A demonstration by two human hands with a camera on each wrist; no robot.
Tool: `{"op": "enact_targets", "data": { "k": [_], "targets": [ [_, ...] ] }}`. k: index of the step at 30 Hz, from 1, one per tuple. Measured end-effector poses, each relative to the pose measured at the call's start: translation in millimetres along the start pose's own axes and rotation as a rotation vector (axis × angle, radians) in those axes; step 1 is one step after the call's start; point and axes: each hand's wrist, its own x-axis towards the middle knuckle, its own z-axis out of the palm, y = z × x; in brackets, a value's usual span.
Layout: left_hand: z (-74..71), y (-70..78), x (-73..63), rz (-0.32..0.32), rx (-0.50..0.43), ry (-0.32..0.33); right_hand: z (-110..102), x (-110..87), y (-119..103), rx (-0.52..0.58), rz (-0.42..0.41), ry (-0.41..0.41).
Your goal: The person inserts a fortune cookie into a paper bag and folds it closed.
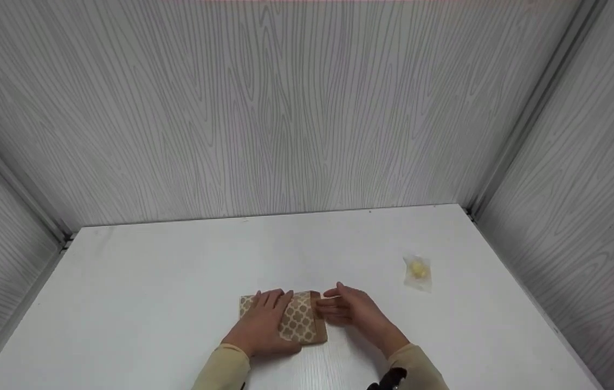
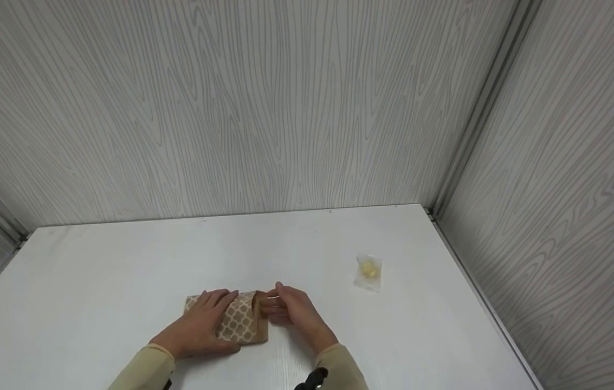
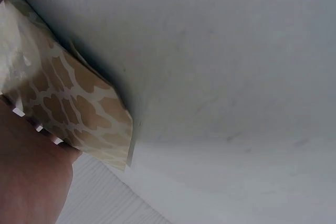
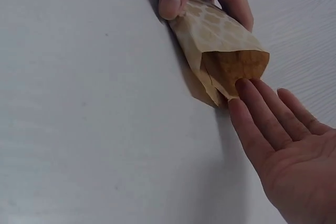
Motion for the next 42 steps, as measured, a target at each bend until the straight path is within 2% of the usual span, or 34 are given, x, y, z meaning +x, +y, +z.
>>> {"op": "enact_targets", "data": {
  "k": [4, 9, 11, 15, 19, 27, 31, 34, 37, 42],
  "targets": [
    [0.8, -1.1, 0.2, -0.002, 0.012, 0.001, -14, -7.3, -7, -0.098, -0.121, 0.114],
    [0.9, -1.5, 0.2, -0.005, 0.005, 0.006, -33, -15.7, -18, -0.179, -0.238, 0.331],
    [0.2, -1.3, 0.0, -0.007, 0.004, 0.006, -41, -18.4, -23, -0.23, -0.253, 0.417],
    [-1.4, 0.4, -1.0, -0.006, 0.005, 0.008, -57, -21.9, -32, -0.41, -0.233, 0.59],
    [-1.7, 1.3, -1.2, -0.004, 0.017, 0.007, -76, -24.9, -39, -0.567, -0.176, 0.702],
    [-1.0, 1.2, -1.6, 0.013, 0.011, 0.022, -111, -31.3, -51, -0.693, -0.033, 0.797],
    [-1.1, 1.2, -1.7, 0.008, 0.017, 0.018, -121, -31.6, -48, -0.772, 0.089, 0.798],
    [-0.7, 1.3, -1.7, 0.004, 0.026, 0.014, -126, -30.5, -44, -0.812, 0.147, 0.779],
    [-0.8, 1.9, -1.3, -0.002, 0.03, 0.008, -130, -28.5, -40, -0.832, 0.157, 0.776],
    [-2.0, 2.4, -0.3, -0.016, 0.024, 0.002, -132, -22.5, -36, -0.859, 0.119, 0.8]
  ]
}}
